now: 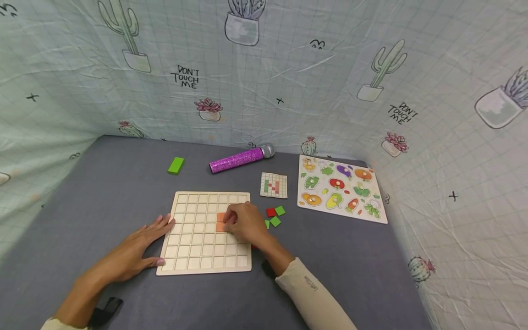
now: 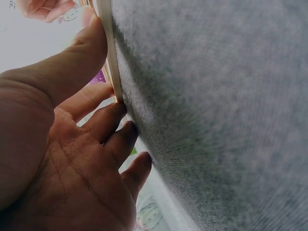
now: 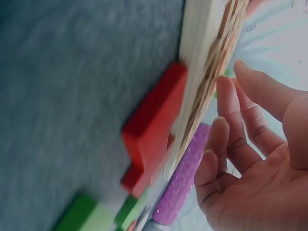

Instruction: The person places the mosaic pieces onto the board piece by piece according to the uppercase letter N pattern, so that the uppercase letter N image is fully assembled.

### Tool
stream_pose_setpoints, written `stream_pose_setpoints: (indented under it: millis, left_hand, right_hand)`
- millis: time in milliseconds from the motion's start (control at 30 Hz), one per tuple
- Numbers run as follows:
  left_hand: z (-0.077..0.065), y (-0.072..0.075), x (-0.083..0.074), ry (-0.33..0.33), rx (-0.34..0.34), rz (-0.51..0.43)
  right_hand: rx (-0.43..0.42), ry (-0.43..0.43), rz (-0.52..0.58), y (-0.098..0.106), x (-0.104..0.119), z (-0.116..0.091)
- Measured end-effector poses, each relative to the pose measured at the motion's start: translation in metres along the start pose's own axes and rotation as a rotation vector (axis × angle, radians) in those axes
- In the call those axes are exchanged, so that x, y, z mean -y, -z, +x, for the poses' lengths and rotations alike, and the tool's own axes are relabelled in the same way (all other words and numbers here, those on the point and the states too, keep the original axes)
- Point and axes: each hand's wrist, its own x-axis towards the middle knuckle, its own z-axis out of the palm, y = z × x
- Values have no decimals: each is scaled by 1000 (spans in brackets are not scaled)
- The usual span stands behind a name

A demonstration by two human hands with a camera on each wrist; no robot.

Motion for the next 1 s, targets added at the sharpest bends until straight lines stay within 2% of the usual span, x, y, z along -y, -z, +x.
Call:
stream_pose_setpoints:
  millis: [200,533,800,1000]
  left_hand:
    - [-1,1,-1,-1,-6,-7]
    - [-1,1,0,-1,-4,-4]
    - [0,2,0,5,5,-6]
    - [1,2,-1,7,10,-10]
  right_hand:
    - [-38,25,36,19,-10,-7]
    - [-50,-43,53,44,-35,-19]
    - [-31,-37,-44,45,-48,-25]
    - [-24,-87,-110,40,-50,-26]
